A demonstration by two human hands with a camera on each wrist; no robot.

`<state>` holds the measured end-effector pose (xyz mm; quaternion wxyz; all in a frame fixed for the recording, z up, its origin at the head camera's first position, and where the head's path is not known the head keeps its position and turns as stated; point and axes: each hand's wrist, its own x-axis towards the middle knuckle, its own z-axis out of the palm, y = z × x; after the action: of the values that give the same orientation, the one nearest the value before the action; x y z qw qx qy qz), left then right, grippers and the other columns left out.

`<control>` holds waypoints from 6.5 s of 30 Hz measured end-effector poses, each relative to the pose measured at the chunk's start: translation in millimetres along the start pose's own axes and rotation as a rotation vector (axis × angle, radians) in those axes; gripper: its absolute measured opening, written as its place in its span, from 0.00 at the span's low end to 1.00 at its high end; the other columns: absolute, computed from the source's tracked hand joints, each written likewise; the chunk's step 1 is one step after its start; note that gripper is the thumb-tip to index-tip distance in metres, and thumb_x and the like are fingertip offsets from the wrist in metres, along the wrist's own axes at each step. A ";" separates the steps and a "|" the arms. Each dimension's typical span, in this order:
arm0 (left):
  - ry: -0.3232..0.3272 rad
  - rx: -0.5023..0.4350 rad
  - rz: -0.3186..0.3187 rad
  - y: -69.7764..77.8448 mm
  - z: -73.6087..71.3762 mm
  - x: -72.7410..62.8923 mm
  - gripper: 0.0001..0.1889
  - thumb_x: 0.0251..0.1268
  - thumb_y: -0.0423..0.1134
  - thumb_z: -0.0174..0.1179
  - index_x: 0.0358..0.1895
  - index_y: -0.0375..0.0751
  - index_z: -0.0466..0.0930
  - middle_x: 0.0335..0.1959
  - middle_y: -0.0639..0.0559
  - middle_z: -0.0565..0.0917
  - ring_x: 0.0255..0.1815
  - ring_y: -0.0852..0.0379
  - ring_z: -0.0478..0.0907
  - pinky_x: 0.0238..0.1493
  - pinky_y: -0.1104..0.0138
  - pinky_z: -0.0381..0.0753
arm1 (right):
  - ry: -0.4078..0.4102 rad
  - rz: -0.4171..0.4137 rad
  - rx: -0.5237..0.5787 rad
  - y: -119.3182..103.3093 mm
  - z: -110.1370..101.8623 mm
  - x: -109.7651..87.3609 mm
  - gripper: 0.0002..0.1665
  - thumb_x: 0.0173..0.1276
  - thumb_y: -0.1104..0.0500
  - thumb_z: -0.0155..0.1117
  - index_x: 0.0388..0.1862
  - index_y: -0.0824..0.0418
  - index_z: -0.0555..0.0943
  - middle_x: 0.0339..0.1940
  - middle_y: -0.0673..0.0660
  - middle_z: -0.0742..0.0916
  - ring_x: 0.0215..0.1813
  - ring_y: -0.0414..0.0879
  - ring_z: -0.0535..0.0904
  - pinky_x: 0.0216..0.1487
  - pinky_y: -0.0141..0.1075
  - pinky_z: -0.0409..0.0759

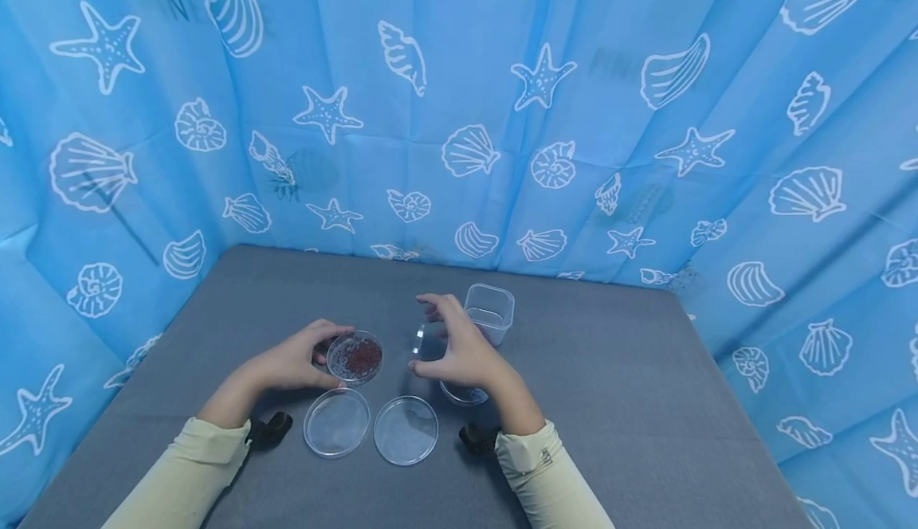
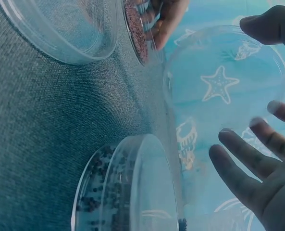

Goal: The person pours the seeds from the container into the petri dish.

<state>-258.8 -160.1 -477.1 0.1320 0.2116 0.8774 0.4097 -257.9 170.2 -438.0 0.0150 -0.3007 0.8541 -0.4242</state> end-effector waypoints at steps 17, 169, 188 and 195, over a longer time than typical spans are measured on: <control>0.001 0.003 0.004 0.1 -0.9 -0.4 0.50 0.47 0.42 0.86 0.77 0.36 0.71 0.62 0.39 0.75 0.53 0.50 0.77 0.49 0.64 0.82 | 0.029 -0.085 0.051 -1.6 0.7 -1.0 0.38 0.56 0.55 0.83 0.66 0.51 0.78 0.62 0.55 0.78 0.63 0.61 0.77 0.63 0.59 0.84; -0.034 -0.020 0.005 -4.6 -1.0 -3.2 0.53 0.49 0.36 0.85 0.80 0.37 0.66 0.68 0.39 0.73 0.61 0.47 0.76 0.57 0.60 0.83 | 0.022 -0.004 -0.238 -11.3 -28.4 1.0 0.33 0.61 0.58 0.84 0.66 0.54 0.82 0.69 0.57 0.79 0.72 0.56 0.76 0.67 0.57 0.81; 0.006 -0.154 -0.016 -3.6 -6.9 -10.0 0.48 0.53 0.28 0.80 0.79 0.31 0.65 0.68 0.32 0.74 0.68 0.37 0.75 0.64 0.58 0.85 | 0.209 0.269 -0.258 53.9 -89.7 -42.1 0.52 0.62 0.55 0.83 0.81 0.61 0.66 0.74 0.71 0.71 0.76 0.69 0.67 0.73 0.67 0.71; 0.033 -0.110 -0.007 -8.0 -10.9 -24.7 0.42 0.62 0.35 0.77 0.77 0.29 0.67 0.60 0.36 0.81 0.59 0.44 0.81 0.55 0.61 0.88 | 0.187 0.309 -0.177 62.9 -90.5 -49.9 0.56 0.64 0.56 0.81 0.84 0.65 0.60 0.75 0.75 0.69 0.76 0.71 0.67 0.72 0.67 0.73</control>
<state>-243.6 -183.7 -475.0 0.1303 0.1940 0.8563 0.4605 -274.0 290.1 -437.7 -0.0260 -0.1258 0.9217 -0.3660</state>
